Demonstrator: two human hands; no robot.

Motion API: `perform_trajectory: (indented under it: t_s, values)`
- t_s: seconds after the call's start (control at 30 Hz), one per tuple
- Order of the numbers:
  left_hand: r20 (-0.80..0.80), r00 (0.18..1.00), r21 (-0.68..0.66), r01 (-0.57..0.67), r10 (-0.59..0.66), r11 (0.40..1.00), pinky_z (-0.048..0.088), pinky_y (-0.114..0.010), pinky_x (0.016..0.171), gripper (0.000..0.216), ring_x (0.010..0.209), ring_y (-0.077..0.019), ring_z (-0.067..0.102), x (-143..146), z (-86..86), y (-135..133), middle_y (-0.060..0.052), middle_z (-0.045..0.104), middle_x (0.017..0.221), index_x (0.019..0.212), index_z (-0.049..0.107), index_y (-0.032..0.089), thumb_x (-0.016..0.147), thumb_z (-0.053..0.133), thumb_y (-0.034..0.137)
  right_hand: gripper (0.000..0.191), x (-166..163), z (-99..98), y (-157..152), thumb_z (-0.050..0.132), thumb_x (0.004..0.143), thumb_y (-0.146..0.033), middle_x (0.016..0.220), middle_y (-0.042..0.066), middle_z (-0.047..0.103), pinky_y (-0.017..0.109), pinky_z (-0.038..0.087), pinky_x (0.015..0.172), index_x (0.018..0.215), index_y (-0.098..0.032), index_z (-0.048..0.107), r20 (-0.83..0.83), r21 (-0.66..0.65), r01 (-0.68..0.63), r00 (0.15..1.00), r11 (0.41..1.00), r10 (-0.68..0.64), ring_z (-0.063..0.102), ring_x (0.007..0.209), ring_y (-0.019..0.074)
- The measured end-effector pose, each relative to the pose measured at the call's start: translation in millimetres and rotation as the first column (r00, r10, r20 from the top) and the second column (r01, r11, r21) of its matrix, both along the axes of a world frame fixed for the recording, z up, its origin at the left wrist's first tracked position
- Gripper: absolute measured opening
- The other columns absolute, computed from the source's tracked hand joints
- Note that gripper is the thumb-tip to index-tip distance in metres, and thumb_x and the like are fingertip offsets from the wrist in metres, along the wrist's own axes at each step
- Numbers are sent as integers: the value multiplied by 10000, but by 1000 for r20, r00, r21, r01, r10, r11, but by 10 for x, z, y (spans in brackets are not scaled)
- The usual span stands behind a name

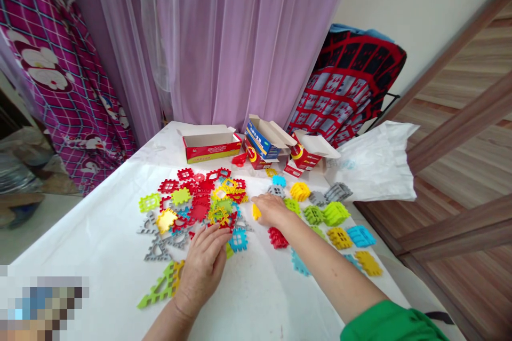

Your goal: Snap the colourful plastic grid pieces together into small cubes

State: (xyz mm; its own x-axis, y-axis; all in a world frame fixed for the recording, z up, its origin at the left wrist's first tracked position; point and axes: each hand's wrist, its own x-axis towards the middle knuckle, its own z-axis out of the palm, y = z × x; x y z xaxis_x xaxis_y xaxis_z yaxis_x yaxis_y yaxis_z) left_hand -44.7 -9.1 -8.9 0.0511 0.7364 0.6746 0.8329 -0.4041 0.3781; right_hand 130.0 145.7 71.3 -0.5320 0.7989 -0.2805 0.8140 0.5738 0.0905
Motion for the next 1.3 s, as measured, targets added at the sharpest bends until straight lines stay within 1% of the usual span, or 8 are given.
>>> perform_trajectory:
  t_s: [0.2, 0.53, 0.77, 0.93, 1.1, 1.2, 1.3]
  values:
    - [16, 1000, -15, 8, -8, 1000, 456, -461, 997, 274, 1100, -223, 628, 5, 3, 1, -48, 734, 1096, 1091, 646, 251, 894, 498, 131, 514, 31, -52, 18, 681, 730, -207, 1221, 115, 629, 363, 443, 909, 1234, -224, 581, -5, -6, -9, 1000, 1000, 9, 564, 1144, 275]
    - [31, 999, 7, 19, -19, 1000, 479, -441, 979, 275, 1093, -216, 626, -1, 10, 2, -43, 734, 1086, 1095, 631, 249, 889, 501, 120, 511, -16, 5, 29, 684, 716, -190, 1199, 113, 640, 340, 424, 915, 1215, -205, 572, -11, -12, -103, 995, 995, 103, 550, 1149, 260]
    - [39, 999, 0, 22, -22, 1000, 485, -437, 985, 273, 1093, -211, 625, 1, 0, 5, -45, 733, 1086, 1096, 635, 249, 893, 502, 125, 679, -39, -27, 75, 696, 698, -214, 1204, 140, 629, 372, 425, 917, 1337, -187, 469, -17, -5, -82, 996, 997, 82, 553, 1152, 290]
    - [51, 998, -28, 23, -22, 999, 485, -454, 990, 272, 1103, -221, 625, 7, -1, 4, -59, 728, 1092, 1087, 646, 248, 895, 493, 130, 711, -53, -12, 63, 689, 697, -201, 1259, 133, 604, 371, 410, 953, 1367, -202, 453, -27, -39, -77, 997, 996, 76, 530, 1190, 284]
    - [48, 998, -7, 29, -29, 1000, 497, -443, 968, 265, 1088, -217, 628, 6, 2, 6, -49, 731, 1087, 1091, 632, 247, 895, 501, 125, 755, 21, 46, 85, 696, 685, -213, 1308, 137, 574, 363, 396, 988, 1394, -192, 439, -85, -46, -81, 993, 996, 77, 520, 1213, 276]
    - [44, 999, -7, 29, -29, 1000, 497, -445, 961, 265, 1088, -220, 627, 6, -9, 10, -49, 730, 1086, 1096, 624, 248, 900, 498, 124, 725, 99, 97, 136, 705, 681, -240, 1330, 117, 569, 351, 396, 992, 1369, -206, 479, -118, -26, -74, 990, 997, 71, 518, 1218, 270]
    - [29, 999, 2, 33, -33, 999, 497, -440, 953, 272, 1089, -218, 623, 5, -16, 18, -49, 727, 1092, 1100, 617, 246, 898, 496, 110, 672, 146, 120, 159, 707, 674, -236, 1293, 96, 606, 362, 411, 976, 1323, -224, 532, -87, -25, -83, 993, 996, 81, 532, 1193, 276]
